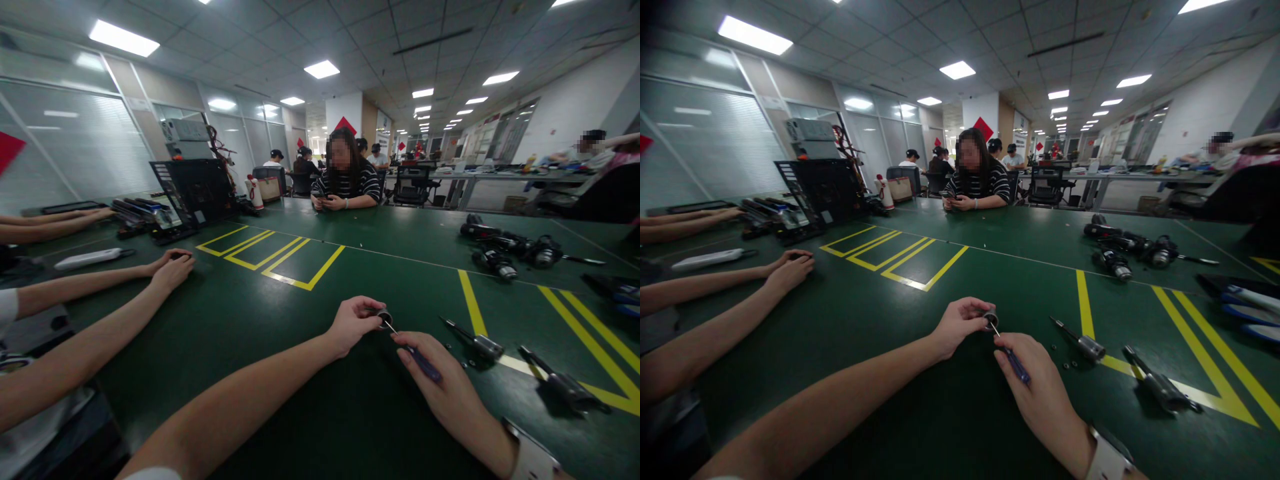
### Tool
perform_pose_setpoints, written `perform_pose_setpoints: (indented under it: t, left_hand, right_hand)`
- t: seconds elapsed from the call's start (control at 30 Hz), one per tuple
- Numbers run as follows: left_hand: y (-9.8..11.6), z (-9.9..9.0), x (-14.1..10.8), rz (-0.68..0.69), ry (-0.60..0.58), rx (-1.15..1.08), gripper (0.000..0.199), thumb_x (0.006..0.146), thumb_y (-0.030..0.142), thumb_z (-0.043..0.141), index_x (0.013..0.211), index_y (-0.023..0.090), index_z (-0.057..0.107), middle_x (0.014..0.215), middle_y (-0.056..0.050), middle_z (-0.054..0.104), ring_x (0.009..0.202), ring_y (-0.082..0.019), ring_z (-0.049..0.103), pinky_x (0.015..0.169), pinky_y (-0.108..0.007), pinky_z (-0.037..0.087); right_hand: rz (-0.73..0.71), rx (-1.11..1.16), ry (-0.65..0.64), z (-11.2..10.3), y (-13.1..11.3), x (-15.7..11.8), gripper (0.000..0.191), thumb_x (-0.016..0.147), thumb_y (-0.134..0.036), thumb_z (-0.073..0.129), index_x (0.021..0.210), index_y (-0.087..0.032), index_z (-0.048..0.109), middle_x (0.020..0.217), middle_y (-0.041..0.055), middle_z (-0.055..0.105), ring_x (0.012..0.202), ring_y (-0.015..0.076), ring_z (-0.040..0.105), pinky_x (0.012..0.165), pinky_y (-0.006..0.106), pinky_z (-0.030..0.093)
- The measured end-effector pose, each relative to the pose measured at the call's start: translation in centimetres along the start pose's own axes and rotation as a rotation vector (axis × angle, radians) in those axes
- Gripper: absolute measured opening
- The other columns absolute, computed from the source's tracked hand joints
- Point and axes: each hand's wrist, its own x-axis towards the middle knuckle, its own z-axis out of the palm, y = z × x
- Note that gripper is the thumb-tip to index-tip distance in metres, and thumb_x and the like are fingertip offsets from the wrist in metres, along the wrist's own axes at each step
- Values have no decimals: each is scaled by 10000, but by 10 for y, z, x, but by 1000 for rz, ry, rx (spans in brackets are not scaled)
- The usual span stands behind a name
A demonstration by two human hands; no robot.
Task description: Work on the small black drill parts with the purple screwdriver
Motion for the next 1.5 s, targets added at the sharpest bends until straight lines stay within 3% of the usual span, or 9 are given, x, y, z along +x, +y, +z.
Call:
perform_pose_setpoints:
  t: [0.43,0.7,0.93,1.17,1.33,1.5]
  left_hand:
    - [-17,-2,4,120,50,87,124,662,31,603,761,106,597,943,-85,671,767,-151,656,636,-274,549]
    - [-13,2,1,110,73,95,127,631,10,613,712,103,581,937,-88,668,739,-141,654,614,-256,546]
    - [-12,1,2,98,37,116,183,636,-29,594,756,109,586,940,-90,667,801,-159,656,698,-290,537]
    - [-16,-3,6,89,75,164,217,638,-28,587,807,109,596,864,-60,660,710,-141,640,621,-264,531]
    - [-12,-5,6,38,82,103,221,708,-6,559,876,123,619,818,-46,645,729,-141,637,698,-314,540]
    - [-14,-11,8,28,71,82,432,649,-16,650,1039,165,609,965,-67,655,901,-180,631,873,-392,493]
  right_hand:
    - [-58,-74,-4,0,-7,-2,205,866,-318,523,1041,-264,616,1067,72,658,1025,256,587,896,469,460]
    - [-57,-95,31,0,-9,-1,213,856,-308,530,1040,-264,627,1035,75,677,983,258,610,858,468,479]
    - [-32,-113,1,1,-8,-2,209,863,-320,520,1036,-257,619,1048,74,672,1001,261,602,884,480,462]
    - [-58,-103,-39,2,-7,-4,211,876,-309,509,1063,-271,599,1063,65,659,1020,252,586,886,463,458]
    - [-95,-86,31,-3,-13,-7,188,874,-277,515,1040,-274,602,1029,59,665,986,244,598,866,437,467]
    - [-134,-79,114,-4,-13,-8,171,867,-273,524,1015,-263,608,1005,62,673,964,242,610,839,413,483]
